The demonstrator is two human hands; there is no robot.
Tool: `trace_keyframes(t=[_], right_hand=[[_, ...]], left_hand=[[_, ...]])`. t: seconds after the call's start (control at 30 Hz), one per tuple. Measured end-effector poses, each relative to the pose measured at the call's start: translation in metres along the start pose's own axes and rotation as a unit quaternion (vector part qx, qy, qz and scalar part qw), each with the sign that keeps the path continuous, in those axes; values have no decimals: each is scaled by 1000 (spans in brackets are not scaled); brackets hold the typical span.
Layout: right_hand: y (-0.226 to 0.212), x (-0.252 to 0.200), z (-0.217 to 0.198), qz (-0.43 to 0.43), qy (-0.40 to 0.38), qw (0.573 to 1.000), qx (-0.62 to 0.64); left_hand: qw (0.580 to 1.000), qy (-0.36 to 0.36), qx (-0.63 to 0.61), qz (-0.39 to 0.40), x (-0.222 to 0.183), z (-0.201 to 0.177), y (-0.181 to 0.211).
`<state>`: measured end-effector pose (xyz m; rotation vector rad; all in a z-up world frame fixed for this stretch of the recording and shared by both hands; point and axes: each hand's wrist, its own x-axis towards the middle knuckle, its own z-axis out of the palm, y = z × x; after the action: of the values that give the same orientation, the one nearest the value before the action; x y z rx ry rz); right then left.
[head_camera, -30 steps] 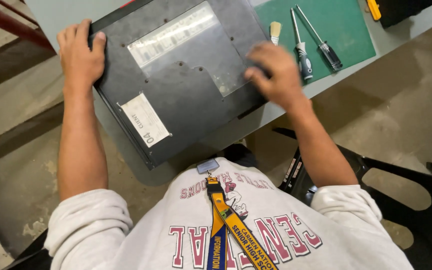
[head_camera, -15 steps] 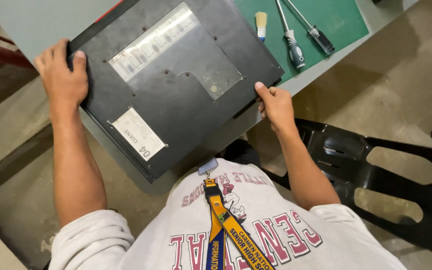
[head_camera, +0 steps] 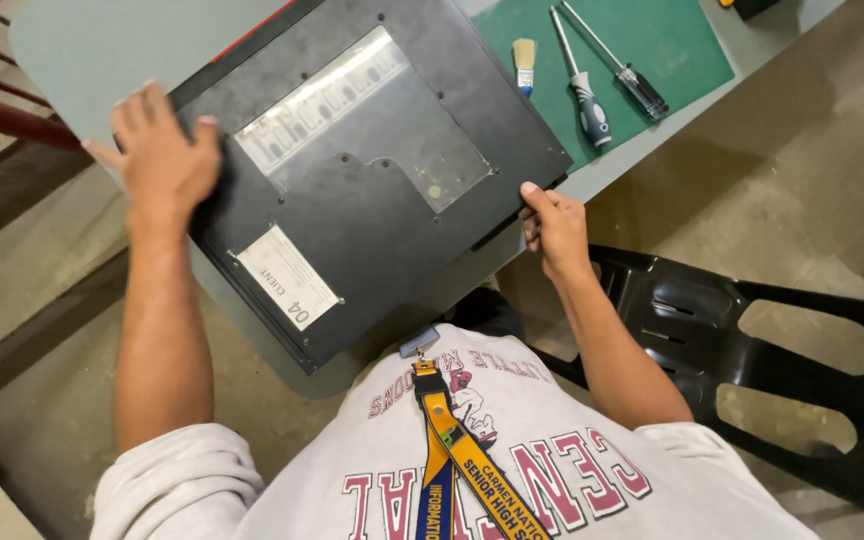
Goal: Cleaning dust from a computer case and motherboard using a brush and then reattaching the side panel.
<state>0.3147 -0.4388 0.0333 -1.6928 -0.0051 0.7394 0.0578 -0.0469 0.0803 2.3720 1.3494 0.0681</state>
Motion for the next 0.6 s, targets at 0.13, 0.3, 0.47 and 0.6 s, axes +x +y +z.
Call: trace_keyframes(t=[0.13,0.3,0.47,0.6], right_hand=[[-11,-5,-4,-11,-29,995,-94],[-19,-8,-4,9,-20,980,-197],[-7,-12,-2,-1,4,979,-202],[4,-8,-1,-2,4,987,-161]], left_hand=[[988,-35,52,142,33,54,76],[932,22,-11,362,36,96,250],[896,27,58,440,11,185,284],[894,27,47,444,14,186,278]])
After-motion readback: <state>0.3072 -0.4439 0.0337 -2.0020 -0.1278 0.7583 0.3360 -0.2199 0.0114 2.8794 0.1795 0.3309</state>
